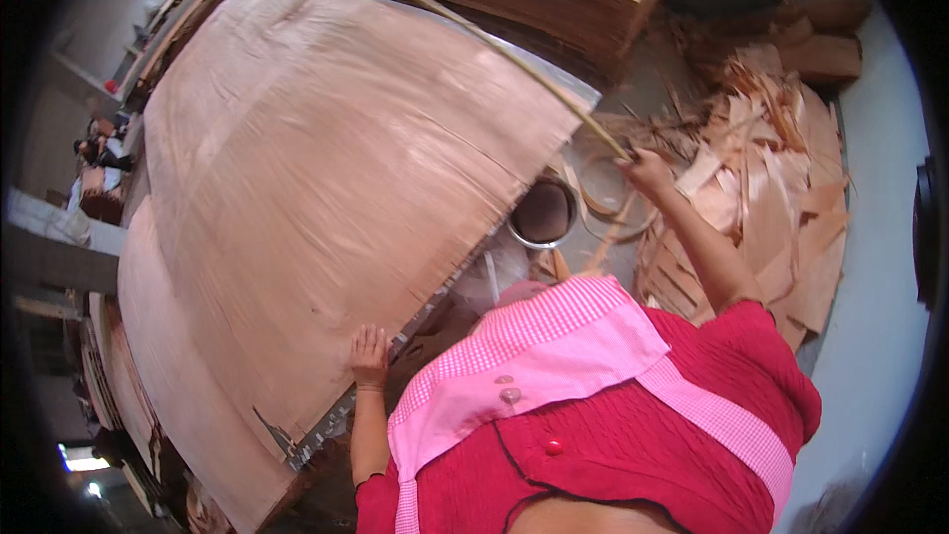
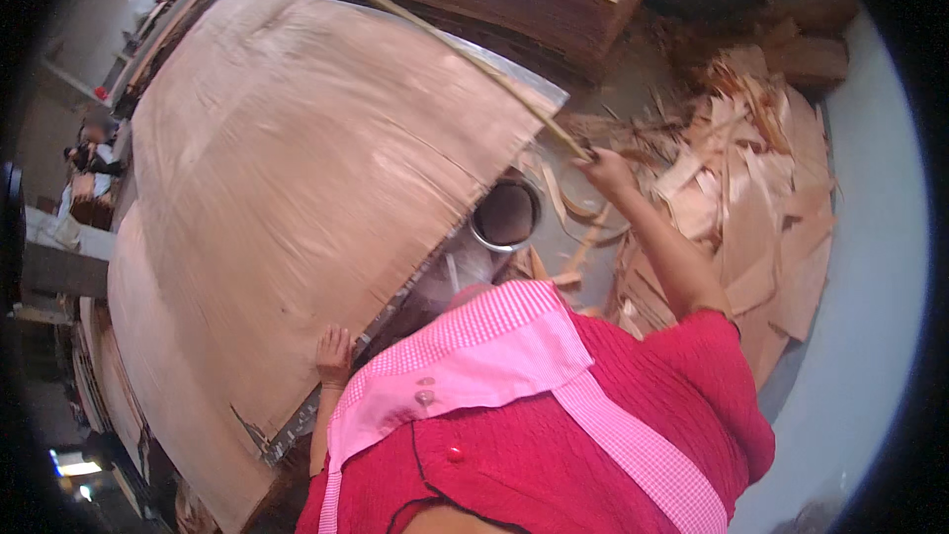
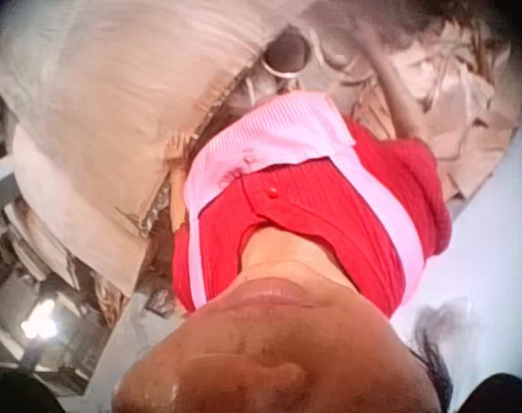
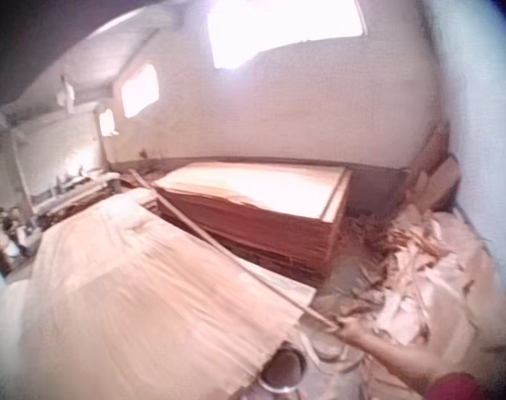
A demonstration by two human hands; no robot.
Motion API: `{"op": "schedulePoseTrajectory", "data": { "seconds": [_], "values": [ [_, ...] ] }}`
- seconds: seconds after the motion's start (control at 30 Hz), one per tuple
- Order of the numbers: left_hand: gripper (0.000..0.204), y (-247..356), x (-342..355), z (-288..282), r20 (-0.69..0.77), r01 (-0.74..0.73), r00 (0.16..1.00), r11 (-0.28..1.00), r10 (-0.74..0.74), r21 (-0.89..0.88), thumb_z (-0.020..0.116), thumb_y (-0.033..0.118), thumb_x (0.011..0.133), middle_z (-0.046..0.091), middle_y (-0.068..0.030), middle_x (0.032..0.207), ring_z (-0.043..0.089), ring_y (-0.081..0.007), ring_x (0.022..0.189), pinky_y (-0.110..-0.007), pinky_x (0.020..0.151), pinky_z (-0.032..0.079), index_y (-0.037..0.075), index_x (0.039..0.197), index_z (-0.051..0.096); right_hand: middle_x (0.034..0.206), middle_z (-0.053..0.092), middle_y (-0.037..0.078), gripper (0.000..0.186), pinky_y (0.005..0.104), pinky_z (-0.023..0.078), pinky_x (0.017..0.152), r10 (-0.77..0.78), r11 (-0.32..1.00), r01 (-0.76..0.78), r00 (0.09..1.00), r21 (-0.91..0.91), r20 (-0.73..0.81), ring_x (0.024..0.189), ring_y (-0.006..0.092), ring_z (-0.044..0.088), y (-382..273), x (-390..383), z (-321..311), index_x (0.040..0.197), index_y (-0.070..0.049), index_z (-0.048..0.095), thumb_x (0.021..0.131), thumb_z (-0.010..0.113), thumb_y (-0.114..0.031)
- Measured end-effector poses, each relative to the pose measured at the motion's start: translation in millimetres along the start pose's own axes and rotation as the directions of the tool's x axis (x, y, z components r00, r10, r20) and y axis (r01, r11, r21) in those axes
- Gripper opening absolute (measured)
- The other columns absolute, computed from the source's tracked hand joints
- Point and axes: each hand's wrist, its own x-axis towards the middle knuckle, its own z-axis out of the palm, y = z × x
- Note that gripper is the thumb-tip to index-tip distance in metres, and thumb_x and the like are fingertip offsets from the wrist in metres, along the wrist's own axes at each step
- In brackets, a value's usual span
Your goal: The person trims and cuts sheets of wood veneer using a small utility knife, frequently using a long flexible strip of wood as a guide for long cuts.
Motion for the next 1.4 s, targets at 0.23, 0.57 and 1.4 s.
{"op": "schedulePoseTrajectory", "data": {
  "seconds": [0.23,0.57,1.4],
  "values": [
    [0.022,41,51,6,-0.179,-0.037,0.983,0.998,0.046,0.054,0.056,0.020,0.080,0.059,-0.0105,0.105,0.054,-0.0278,0.101,-0.043,0.086,0.041,0.007,0.097,0.060,0.052,0.048,-0.001,0.013,0.0238,0.032,0.040,-0.112,0.913,0.008,0.966,0.407,0.233,0.043,0.0067,0.044,-34,29,86,0.076,-0.005,0.061,0.073,0.066,-0.016],
    [0.024,66,80,10,-0.334,0.062,0.939,0.995,-0.086,-0.082,0.054,0.012,0.073,0.058,-0.0103,0.104,0.053,-0.0269,0.101,-0.042,0.086,0.041,0.005,0.096,0.059,0.050,0.047,0.000,0.014,0.0229,0.030,0.032,-0.146,0.746,-0.224,0.864,0.628,0.482,0.037,0.0079,0.041,-79,40,222,0.077,-0.004,0.058,0.076,0.065,-0.016],
    [0.050,-119,-170,-38,0.019,0.701,0.700,0.692,-0.714,0.172,0.052,0.030,0.079,0.035,-0.0101,0.134,0.027,-0.0311,0.125,-0.047,0.100,0.021,0.012,0.125,0.042,0.072,0.059,0.005,0.040,0.0275,0.044,0.054,-0.180,0.865,0.115,0.980,0.488,0.087,0.056,0.0135,0.056,-150,-109,225,0.116,-0.005,0.051,0.078,0.059,-0.015]
  ]
}}
